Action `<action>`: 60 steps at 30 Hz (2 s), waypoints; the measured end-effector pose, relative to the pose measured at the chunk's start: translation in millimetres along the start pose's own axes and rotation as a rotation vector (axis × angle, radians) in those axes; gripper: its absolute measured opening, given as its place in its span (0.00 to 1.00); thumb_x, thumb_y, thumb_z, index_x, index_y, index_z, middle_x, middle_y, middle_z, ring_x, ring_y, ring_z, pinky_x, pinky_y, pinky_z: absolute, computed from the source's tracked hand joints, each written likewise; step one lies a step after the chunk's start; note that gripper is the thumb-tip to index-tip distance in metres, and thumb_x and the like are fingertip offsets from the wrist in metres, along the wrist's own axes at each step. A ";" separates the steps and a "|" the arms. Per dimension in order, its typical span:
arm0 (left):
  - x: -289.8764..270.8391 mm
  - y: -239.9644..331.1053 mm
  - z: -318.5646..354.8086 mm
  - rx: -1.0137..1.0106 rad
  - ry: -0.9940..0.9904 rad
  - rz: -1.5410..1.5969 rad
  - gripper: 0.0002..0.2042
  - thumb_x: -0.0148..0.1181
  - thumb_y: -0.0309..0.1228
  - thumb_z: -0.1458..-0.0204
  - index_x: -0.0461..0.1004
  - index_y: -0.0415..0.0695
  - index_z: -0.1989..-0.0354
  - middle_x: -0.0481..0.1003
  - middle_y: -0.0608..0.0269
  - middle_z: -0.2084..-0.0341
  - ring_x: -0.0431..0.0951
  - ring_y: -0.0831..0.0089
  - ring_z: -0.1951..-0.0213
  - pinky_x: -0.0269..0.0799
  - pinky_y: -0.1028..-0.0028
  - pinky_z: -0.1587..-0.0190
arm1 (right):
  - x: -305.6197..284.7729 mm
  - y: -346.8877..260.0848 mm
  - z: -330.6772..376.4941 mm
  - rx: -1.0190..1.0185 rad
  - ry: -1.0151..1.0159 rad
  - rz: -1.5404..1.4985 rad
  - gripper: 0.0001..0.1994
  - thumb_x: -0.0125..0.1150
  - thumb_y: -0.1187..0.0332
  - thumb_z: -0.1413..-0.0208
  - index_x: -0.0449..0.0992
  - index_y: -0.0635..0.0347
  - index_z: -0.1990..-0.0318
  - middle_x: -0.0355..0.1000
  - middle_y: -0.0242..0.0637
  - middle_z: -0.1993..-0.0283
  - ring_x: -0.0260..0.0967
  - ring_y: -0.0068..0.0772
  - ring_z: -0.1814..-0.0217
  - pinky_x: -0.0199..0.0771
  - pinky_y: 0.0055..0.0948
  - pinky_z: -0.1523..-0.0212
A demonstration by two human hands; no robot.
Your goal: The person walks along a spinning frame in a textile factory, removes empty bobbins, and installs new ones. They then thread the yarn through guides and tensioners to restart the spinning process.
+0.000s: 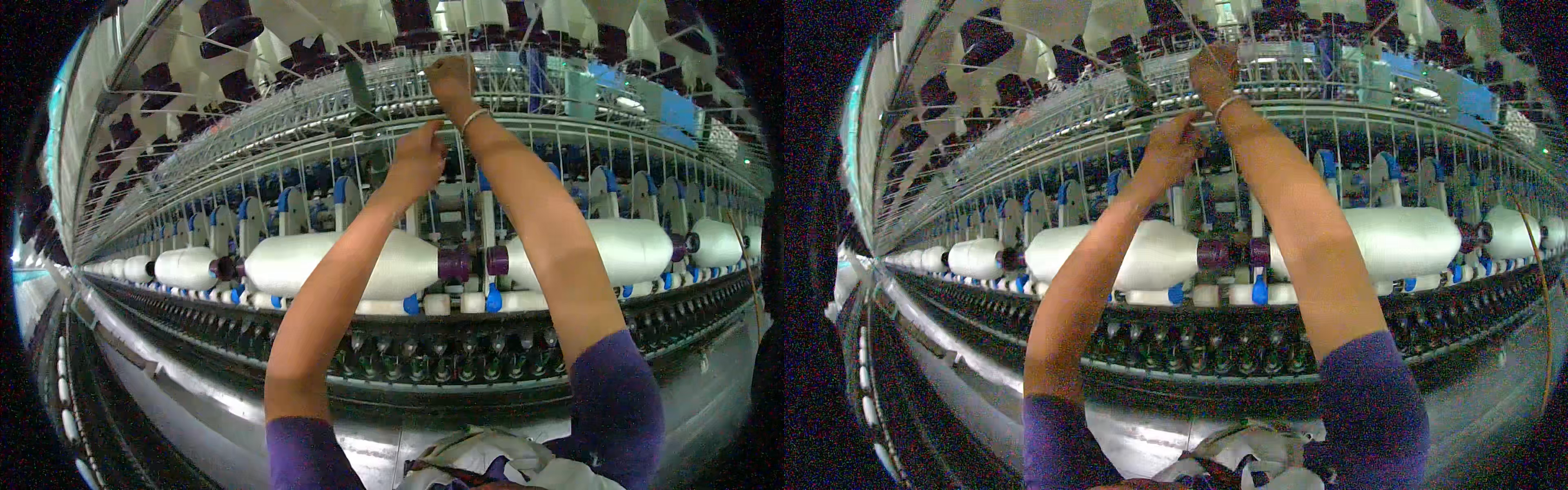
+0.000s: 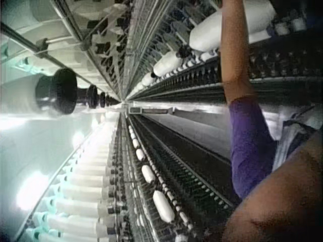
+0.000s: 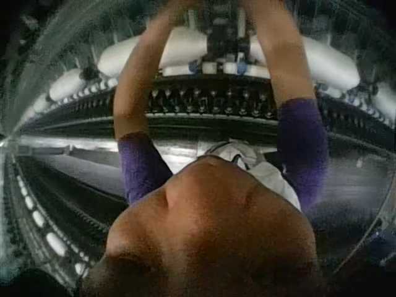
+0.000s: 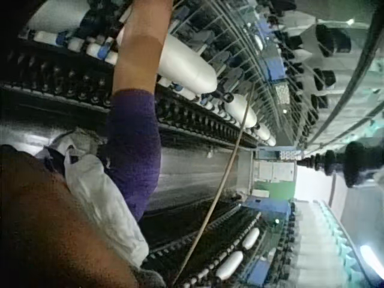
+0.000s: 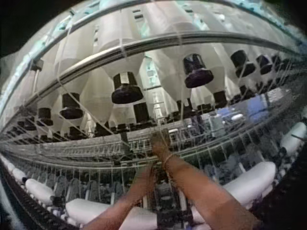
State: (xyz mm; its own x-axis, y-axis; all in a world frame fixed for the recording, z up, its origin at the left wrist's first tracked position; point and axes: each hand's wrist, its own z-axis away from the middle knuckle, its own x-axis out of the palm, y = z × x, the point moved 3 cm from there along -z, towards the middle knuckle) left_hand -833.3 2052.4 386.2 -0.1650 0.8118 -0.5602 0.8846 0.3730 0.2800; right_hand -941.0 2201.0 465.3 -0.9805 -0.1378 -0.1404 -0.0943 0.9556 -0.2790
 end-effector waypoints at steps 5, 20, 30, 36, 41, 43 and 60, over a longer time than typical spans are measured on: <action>45.4 -46.1 -80.2 -0.397 0.144 0.420 0.21 0.56 0.23 0.55 0.67 0.37 0.48 0.76 0.45 0.67 0.77 0.51 0.71 0.72 0.58 0.67 | -26.4 5.4 7.2 -0.140 -0.058 -0.045 0.19 0.72 0.53 0.64 0.78 0.61 0.83 0.72 0.42 0.81 0.69 0.36 0.82 0.71 0.34 0.76; -10.0 -38.5 -42.0 -0.098 -0.054 0.127 0.30 0.56 0.39 0.49 0.56 0.37 0.40 0.60 0.43 0.42 0.61 0.51 0.41 0.57 0.61 0.40 | -51.2 -7.5 23.3 0.454 -0.011 -1.063 0.32 0.62 0.43 0.53 0.67 0.61 0.51 0.66 0.39 0.52 0.59 0.30 0.48 0.61 0.38 0.51; -93.8 28.6 -25.3 -0.001 0.189 0.869 0.33 0.45 0.50 0.41 0.51 0.38 0.35 0.54 0.53 0.36 0.52 0.64 0.35 0.44 0.69 0.34 | -119.8 -101.1 -52.0 0.133 -0.070 -0.601 0.40 0.64 0.47 0.53 0.59 0.71 0.41 0.68 0.54 0.49 0.65 0.46 0.45 0.67 0.45 0.48; -91.7 51.0 6.5 0.015 0.217 0.920 0.35 0.53 0.41 0.43 0.44 0.35 0.34 0.57 0.48 0.39 0.57 0.63 0.38 0.52 0.70 0.37 | -180.5 -81.2 109.5 0.137 -0.425 -1.296 0.36 0.62 0.68 0.56 0.54 0.63 0.38 0.70 0.40 0.60 0.67 0.31 0.61 0.71 0.30 0.58; -5.5 76.1 166.8 -0.058 -0.241 1.122 0.49 0.72 0.45 0.64 0.49 0.35 0.37 0.62 0.51 0.45 0.64 0.62 0.43 0.59 0.65 0.41 | -314.3 -52.3 339.9 0.583 -0.843 -1.275 0.42 0.65 0.67 0.56 0.49 0.62 0.34 0.65 0.39 0.48 0.63 0.29 0.49 0.65 0.31 0.48; 40.6 75.2 256.9 -0.087 -1.173 0.734 0.41 0.73 0.43 0.64 0.59 0.38 0.43 0.68 0.56 0.49 0.68 0.66 0.46 0.62 0.67 0.44 | -372.9 -42.3 395.7 0.473 -0.785 -0.957 0.43 0.68 0.60 0.58 0.52 0.64 0.35 0.62 0.42 0.40 0.60 0.33 0.39 0.59 0.34 0.40; 127.0 0.4 580.9 -1.053 -1.934 0.698 0.14 0.48 0.36 0.43 0.76 0.41 0.58 0.73 0.67 0.71 0.71 0.75 0.69 0.67 0.74 0.64 | -515.9 12.9 524.5 0.657 -0.466 -0.310 0.30 0.72 0.63 0.61 0.71 0.61 0.47 0.72 0.42 0.48 0.71 0.36 0.47 0.67 0.32 0.46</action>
State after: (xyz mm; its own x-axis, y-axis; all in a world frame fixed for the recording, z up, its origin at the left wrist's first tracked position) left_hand -600.5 1894.7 -137.7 0.9857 -0.1174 0.1213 0.0415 0.8649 0.5002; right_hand -345.9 2147.9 35.9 -0.7429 -0.5973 -0.3022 -0.0858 0.5327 -0.8419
